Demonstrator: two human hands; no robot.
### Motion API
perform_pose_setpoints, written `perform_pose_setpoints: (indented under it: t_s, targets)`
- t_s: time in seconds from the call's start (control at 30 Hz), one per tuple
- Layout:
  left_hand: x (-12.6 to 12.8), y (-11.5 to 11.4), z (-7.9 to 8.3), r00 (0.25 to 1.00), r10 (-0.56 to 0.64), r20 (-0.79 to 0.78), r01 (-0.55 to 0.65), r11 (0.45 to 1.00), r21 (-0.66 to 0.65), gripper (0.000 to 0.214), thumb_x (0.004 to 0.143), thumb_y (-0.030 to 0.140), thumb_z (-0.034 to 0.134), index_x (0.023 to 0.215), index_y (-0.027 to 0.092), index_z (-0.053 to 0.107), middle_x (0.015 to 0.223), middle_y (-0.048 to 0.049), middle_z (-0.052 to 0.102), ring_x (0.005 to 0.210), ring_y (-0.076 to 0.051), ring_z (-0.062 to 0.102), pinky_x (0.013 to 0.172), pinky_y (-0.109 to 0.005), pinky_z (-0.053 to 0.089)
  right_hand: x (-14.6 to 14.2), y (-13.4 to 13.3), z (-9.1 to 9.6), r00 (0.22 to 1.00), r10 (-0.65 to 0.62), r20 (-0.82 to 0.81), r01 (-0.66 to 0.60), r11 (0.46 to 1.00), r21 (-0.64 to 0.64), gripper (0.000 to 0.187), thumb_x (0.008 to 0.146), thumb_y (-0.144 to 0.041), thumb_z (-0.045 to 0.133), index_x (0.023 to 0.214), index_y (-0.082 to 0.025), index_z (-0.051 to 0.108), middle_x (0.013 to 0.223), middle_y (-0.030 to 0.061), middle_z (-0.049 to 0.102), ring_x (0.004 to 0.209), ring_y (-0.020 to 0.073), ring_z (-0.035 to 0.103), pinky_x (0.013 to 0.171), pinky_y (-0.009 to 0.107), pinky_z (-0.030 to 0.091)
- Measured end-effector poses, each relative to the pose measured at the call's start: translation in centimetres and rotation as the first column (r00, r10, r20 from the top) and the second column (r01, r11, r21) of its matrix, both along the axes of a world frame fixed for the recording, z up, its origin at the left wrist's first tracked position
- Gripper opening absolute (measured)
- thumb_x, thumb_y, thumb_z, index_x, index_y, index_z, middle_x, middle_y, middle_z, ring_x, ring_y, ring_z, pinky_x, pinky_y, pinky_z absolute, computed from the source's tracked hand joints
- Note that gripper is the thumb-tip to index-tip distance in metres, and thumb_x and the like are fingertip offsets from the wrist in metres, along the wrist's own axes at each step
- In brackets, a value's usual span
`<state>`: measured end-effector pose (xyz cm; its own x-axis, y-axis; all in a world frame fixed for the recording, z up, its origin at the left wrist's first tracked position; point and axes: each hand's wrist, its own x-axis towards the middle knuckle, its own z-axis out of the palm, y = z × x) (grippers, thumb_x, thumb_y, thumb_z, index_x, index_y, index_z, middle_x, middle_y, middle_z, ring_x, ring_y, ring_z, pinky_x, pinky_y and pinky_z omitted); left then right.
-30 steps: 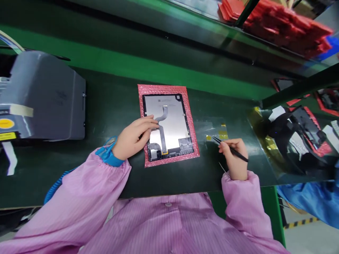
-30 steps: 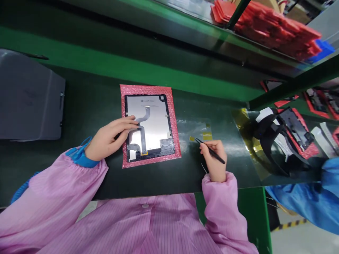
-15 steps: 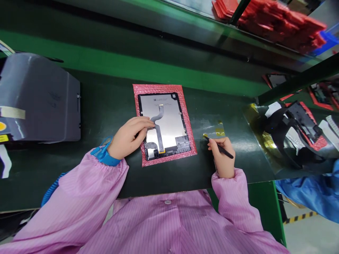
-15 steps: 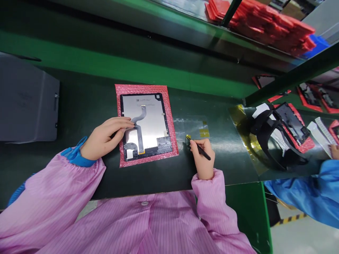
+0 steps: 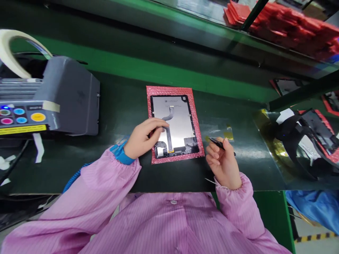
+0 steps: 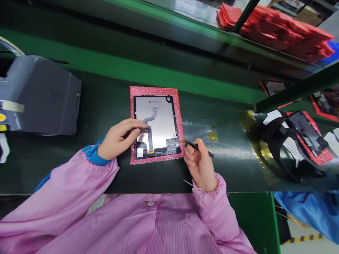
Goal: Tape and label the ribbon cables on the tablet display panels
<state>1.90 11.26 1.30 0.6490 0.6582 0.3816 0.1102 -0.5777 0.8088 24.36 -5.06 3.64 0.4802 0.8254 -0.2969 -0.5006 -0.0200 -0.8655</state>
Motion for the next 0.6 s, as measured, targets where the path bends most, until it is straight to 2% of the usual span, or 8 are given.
perform_pose_setpoints:
  t_s: [0.07,0.13,0.2,0.27,0.33,0.43,0.5,0.6]
  targets:
    - [0.9,-1.6,0.5,0.99,-0.097,0.104,0.12,0.962,-0.244,0.025,0.102,0.025,0.057,0.121,0.017,0.07,0.119,-0.0123,0.076,0.107,-0.02,0.073,0.09,-0.034,0.061,-1.6,0.6,0.5,0.989,0.125,-0.085,-0.124,0.992,0.011,0.049,0.078,-0.062,0.083,0.078,-0.026,0.049,0.06,-0.0089,0.039,0.045,0.0074,0.028,0.032,0.013,0.021]
    - [1.8,-2.9,0.7,0.954,-0.202,0.223,0.285,0.845,-0.453,0.03,0.1,0.029,0.062,0.128,0.018,0.066,0.122,-0.0132,0.074,0.108,-0.021,0.074,0.087,-0.033,0.062,-3.1,1.2,0.7,0.968,0.227,-0.106,-0.226,0.974,0.025,0.048,0.082,-0.063,0.079,0.078,-0.027,0.048,0.06,-0.0086,0.039,0.045,0.0082,0.027,0.032,0.013,0.022]
    - [2.5,-3.7,0.7,0.91,-0.26,0.323,0.403,0.737,-0.542,0.029,0.098,0.034,0.067,0.123,0.019,0.066,0.127,-0.014,0.073,0.113,-0.023,0.072,0.092,-0.036,0.062,-4.4,1.7,0.7,0.957,0.278,-0.081,-0.276,0.961,0.036,0.046,0.085,-0.064,0.076,0.079,-0.027,0.048,0.06,-0.008,0.041,0.045,0.0087,0.029,0.033,0.014,0.024]
    - [2.7,-3.9,0.5,0.889,-0.252,0.381,0.438,0.709,-0.553,0.022,0.097,0.038,0.07,0.108,0.02,0.067,0.127,-0.0138,0.071,0.116,-0.024,0.071,0.097,-0.04,0.06,-5.1,2.1,0.6,0.958,0.284,-0.032,-0.283,0.959,0.037,0.046,0.086,-0.064,0.075,0.079,-0.027,0.048,0.06,-0.0075,0.044,0.046,0.0086,0.032,0.034,0.014,0.025]
    - [2.4,-3.6,0.3,0.899,-0.229,0.374,0.411,0.738,-0.535,0.021,0.098,0.039,0.07,0.097,0.019,0.065,0.124,-0.0131,0.071,0.11,-0.022,0.071,0.093,-0.039,0.06,-5.2,2.1,0.5,0.969,0.242,0.045,-0.244,0.969,0.04,0.046,0.088,-0.063,0.074,0.078,-0.026,0.049,0.061,-0.0068,0.048,0.047,0.0083,0.037,0.034,0.013,0.025]
    - [1.6,-2.8,0.3,0.948,-0.214,0.236,0.295,0.868,-0.399,0.015,0.098,0.032,0.066,0.092,0.018,0.065,0.117,-0.0116,0.07,0.092,-0.017,0.069,0.081,-0.033,0.059,-4.1,1.6,0.9,0.963,0.125,0.238,-0.15,0.984,0.09,0.038,0.088,-0.057,0.077,0.083,-0.026,0.055,0.065,-0.0059,0.058,0.048,0.0083,0.046,0.035,0.014,0.029]
    - [1.1,-2.4,0.5,0.974,-0.198,0.106,0.218,0.951,-0.221,0.011,0.099,0.026,0.064,0.092,0.018,0.067,0.116,-0.0111,0.069,0.092,-0.017,0.067,0.081,-0.033,0.058,-2.9,1.1,1.4,0.905,0.124,0.406,-0.175,0.98,0.093,0.031,0.087,-0.049,0.082,0.088,-0.026,0.062,0.071,-0.0036,0.066,0.051,0.0095,0.054,0.038,0.017,0.037]
    - [0.8,-2.1,0.7,0.983,-0.183,-0.005,0.183,0.983,-0.005,0.011,0.101,0.023,0.06,0.094,0.019,0.068,0.117,-0.0106,0.069,0.105,-0.021,0.068,0.094,-0.038,0.057,-1.2,0.7,2.1,0.773,0.247,0.584,-0.297,0.955,-0.01,0.024,0.084,-0.038,0.087,0.092,-0.025,0.069,0.084,0.0009,0.075,0.059,0.0123,0.064,0.046,0.022,0.048]
